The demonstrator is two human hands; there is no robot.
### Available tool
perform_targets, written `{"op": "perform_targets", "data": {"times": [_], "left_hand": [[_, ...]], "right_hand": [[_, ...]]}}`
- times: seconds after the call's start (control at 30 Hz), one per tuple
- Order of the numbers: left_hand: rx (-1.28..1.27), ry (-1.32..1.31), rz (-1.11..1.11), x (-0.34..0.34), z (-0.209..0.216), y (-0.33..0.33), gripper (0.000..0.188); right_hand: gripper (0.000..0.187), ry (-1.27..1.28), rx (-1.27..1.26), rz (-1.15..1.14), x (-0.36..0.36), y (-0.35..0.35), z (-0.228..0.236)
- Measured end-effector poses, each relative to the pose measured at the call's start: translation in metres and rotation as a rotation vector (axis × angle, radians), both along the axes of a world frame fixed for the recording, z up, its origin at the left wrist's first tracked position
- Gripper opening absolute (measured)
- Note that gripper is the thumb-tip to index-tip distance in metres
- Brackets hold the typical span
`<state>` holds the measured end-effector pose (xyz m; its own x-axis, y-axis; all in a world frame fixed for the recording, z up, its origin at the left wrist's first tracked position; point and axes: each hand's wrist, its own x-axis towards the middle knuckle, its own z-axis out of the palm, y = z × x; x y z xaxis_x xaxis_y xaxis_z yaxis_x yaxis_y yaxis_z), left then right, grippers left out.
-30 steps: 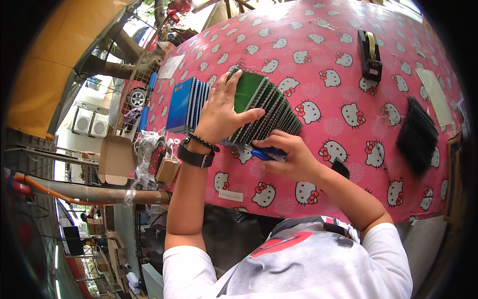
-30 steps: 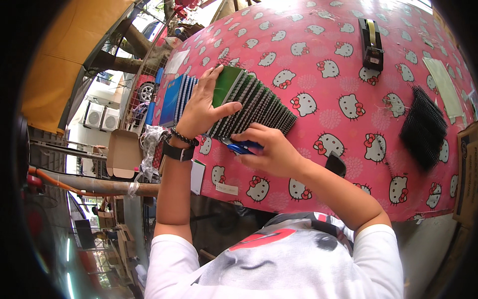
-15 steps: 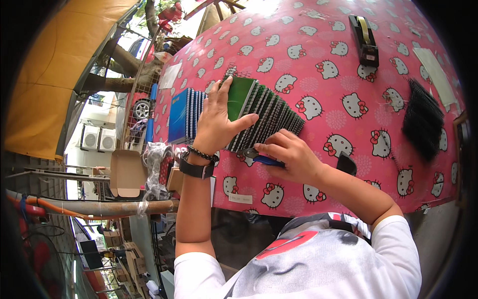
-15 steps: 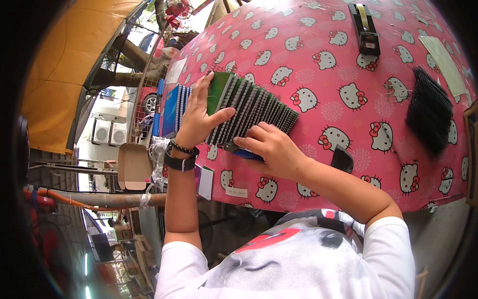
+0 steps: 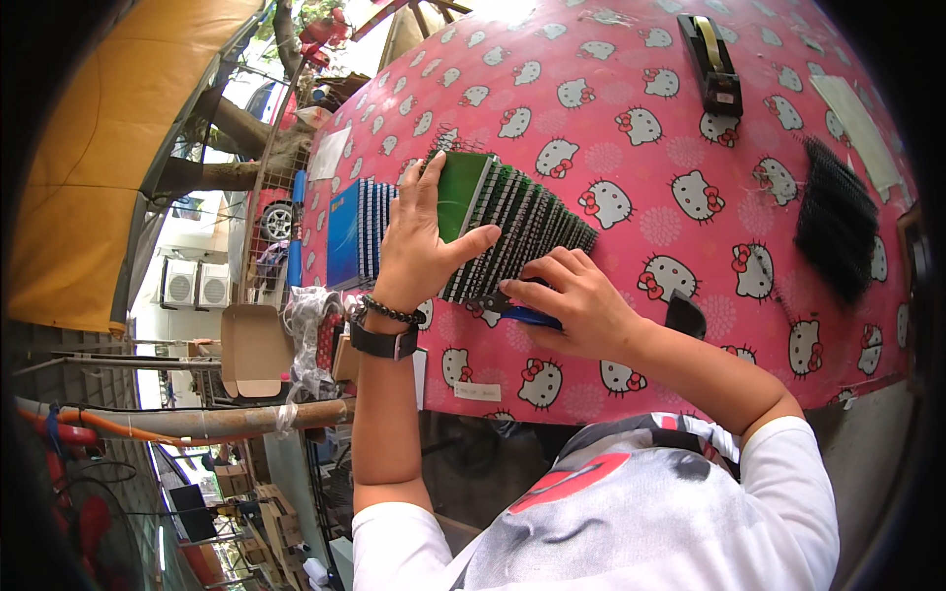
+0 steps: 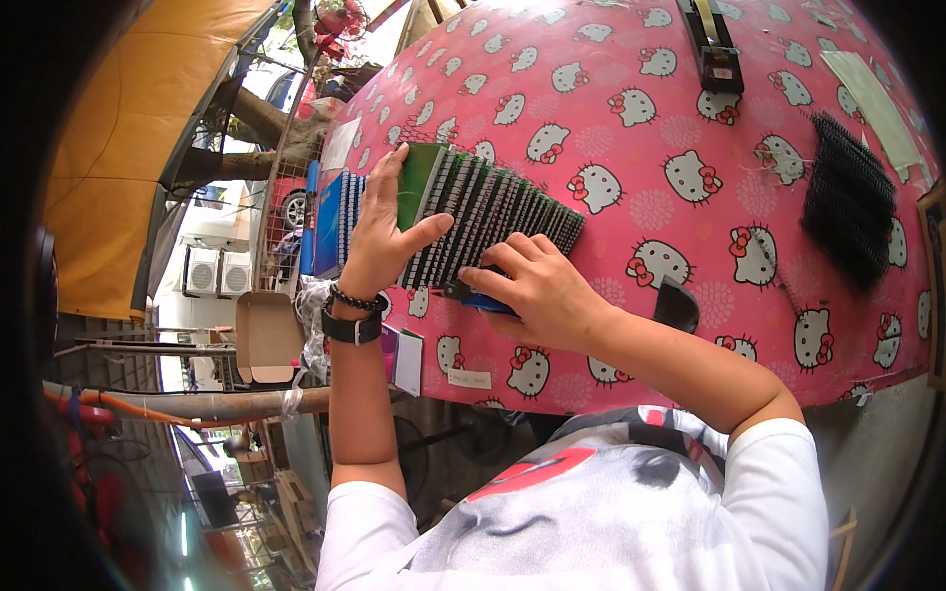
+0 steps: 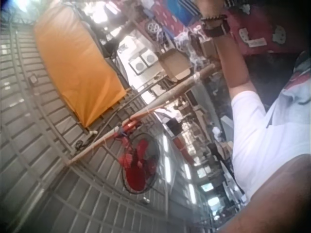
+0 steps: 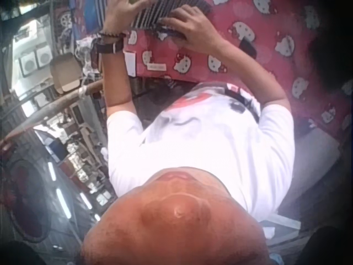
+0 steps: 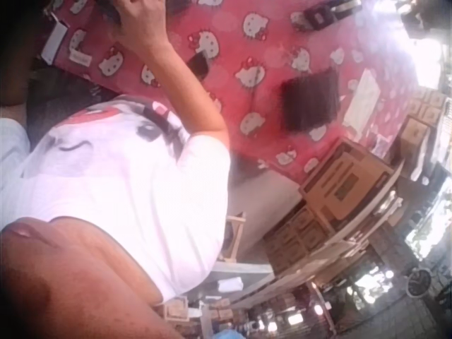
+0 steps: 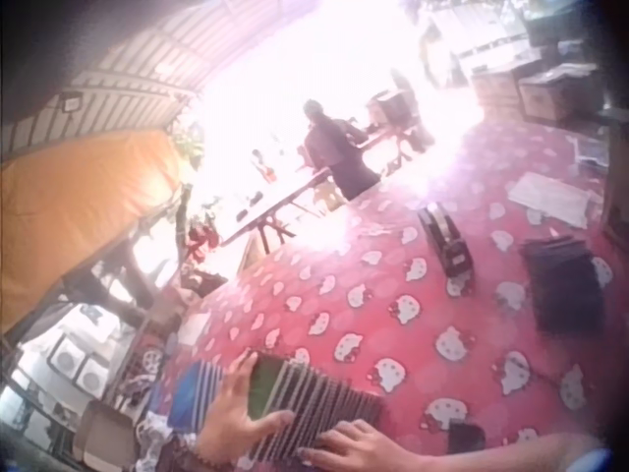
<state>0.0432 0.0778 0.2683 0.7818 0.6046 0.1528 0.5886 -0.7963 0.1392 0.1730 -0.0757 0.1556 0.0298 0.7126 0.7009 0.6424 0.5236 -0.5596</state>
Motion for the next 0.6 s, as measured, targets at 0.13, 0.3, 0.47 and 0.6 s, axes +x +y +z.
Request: {"op": "perform_targets", "data": {"times": [0.13, 0.3, 0.47, 0.6], "left_hand": [[0.017, -0.006, -0.012, 0.0, 0.0, 0.001, 0.1], [-0.035, -0.003, 0.004, 0.003, 0.004, -0.005, 0.098], [0.021, 0.032, 0.011, 0.0, 0.0, -0.002, 0.101], [0.0, 0.021, 0.011, 0.001, 0.002, -0.003, 0.1]], "right_hand": [[0.05, -0.004, 0.002, -0.04, 0.0, -0.004, 0.003], [0.038, 0.199, -0.088, 0.09, 0.0, -0.004, 0.002], [0.024, 1.313, -1.038, 0.904, 0.014, 0.006, 0.0], [0.038, 0.33, -0.257, 0.145, 0.002, -0.01, 0.003]]}}
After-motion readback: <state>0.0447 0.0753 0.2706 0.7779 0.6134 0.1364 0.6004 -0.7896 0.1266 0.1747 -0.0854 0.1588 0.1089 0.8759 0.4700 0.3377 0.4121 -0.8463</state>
